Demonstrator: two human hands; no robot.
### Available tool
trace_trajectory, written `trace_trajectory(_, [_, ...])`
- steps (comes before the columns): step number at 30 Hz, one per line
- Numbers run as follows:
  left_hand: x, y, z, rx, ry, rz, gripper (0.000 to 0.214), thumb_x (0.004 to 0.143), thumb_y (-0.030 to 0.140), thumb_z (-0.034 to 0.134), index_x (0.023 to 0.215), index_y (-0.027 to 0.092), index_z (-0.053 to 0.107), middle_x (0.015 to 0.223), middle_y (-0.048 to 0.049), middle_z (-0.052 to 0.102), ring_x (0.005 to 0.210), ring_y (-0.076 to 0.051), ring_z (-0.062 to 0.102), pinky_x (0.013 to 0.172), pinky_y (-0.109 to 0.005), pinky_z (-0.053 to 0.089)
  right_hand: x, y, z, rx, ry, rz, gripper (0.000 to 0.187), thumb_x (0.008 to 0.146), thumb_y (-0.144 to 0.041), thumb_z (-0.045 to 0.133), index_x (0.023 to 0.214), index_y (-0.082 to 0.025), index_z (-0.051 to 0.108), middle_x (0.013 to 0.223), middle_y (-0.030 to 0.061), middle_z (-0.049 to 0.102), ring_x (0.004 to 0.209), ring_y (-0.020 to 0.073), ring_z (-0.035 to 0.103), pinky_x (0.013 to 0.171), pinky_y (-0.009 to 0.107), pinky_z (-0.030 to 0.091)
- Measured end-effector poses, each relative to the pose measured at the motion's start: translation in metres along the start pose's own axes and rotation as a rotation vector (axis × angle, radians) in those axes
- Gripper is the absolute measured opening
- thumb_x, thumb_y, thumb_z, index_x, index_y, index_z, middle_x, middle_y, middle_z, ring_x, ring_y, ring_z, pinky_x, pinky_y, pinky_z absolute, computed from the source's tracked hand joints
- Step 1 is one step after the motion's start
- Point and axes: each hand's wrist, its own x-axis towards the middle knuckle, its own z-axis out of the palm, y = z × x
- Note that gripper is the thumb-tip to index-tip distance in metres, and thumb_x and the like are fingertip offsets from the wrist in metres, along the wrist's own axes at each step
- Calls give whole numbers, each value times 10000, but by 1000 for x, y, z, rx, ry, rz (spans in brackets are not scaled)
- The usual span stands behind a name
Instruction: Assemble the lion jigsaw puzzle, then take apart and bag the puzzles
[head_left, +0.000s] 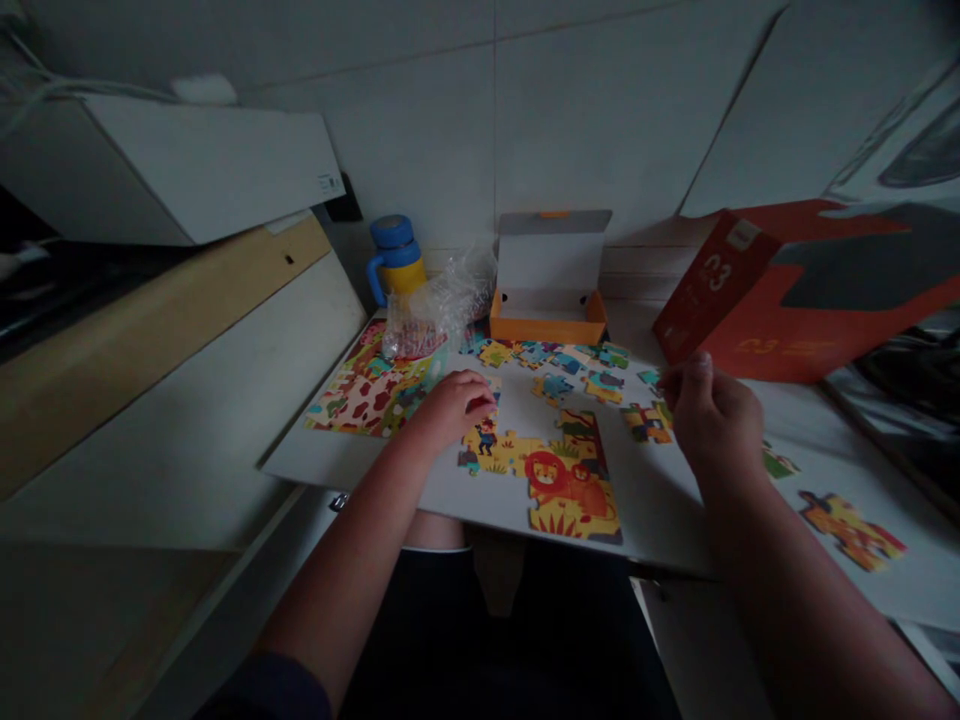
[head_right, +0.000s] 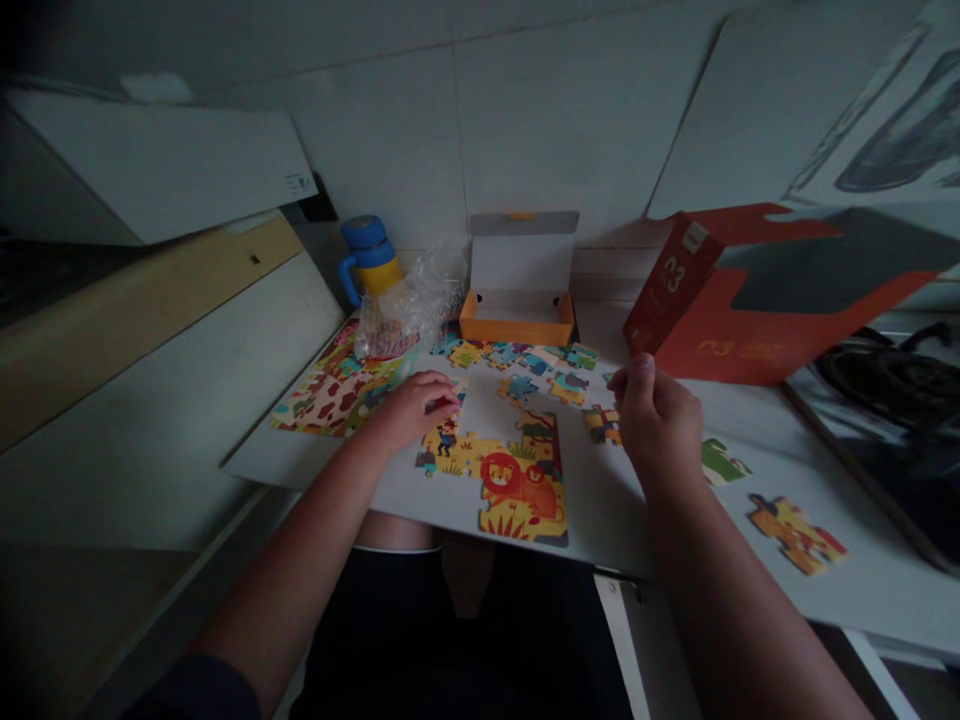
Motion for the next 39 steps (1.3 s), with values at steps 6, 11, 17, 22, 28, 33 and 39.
trace_trajectory(6, [-2, 4, 0, -4, -8, 21, 66, 942, 226, 771, 882, 206, 751, 1062, -63, 738, 1055, -213, 696, 967, -391, 566, -2, -2, -2, -60, 13, 11, 691, 1072, -679, 290, 754, -200, 673, 605, 26, 564, 583, 181, 521, 593, 331, 342])
trace_trajectory(11, [-2, 8, -1, -25, -4, 37, 187, 956, 238, 753, 781, 204, 696, 1002, -58, 739, 1000, -206, 693, 927, -388, 568, -3, -2, -2, -44, 15, 14, 666, 1067, -669, 307, 759, -204, 671, 618, 34, 581, 588, 191, 536, 597, 339, 356])
trace_trajectory(17, [-2, 10, -1, -47, -2, 23, 345, 971, 265, 729, 658, 201, 597, 958, -61, 730, 935, -196, 686, 871, -367, 553, -4, -8, -4, -59, 19, 14, 648, 1062, -644, 304, 743, -207, 660, 604, 37, 567, 583, 194, 519, 588, 346, 343])
trace_trajectory(22, [-3, 9, -7, 3, -4, 13, 352, 1003, 309, 683, 675, 211, 602, 864, -42, 713, 863, -193, 665, 834, -351, 532, -2, -7, -4, -66, 27, 39, 624, 1056, -635, 320, 753, -214, 665, 621, 45, 592, 611, 209, 558, 604, 349, 367])
trace_trajectory(28, [-19, -4, -38, 333, 174, -241, 135, 1000, 298, 644, 902, 219, 693, 980, -84, 730, 1001, -263, 675, 955, -404, 520, -1, -7, -5, -79, 0, 54, 634, 1040, -654, 309, 755, -215, 666, 614, 61, 603, 603, 231, 569, 593, 364, 357])
trace_trajectory(33, [-62, -29, -79, 641, 283, -626, 322, 1014, 421, 568, 1142, 152, 690, 1176, -182, 726, 1164, -345, 652, 1079, -462, 464, 0, -1, -3, -42, -2, 22, 669, 1036, -703, 299, 769, -219, 676, 635, 63, 624, 617, 238, 585, 608, 362, 380])
trace_trajectory(39, [-114, -56, -114, 904, 47, -993, 637, 1005, 598, 457, 1115, 25, 713, 1132, -301, 723, 1099, -414, 679, 976, -486, 500, 0, 4, -2, -48, -4, 0, 692, 1053, -704, 280, 774, -215, 682, 637, 52, 629, 618, 222, 588, 610, 342, 375])
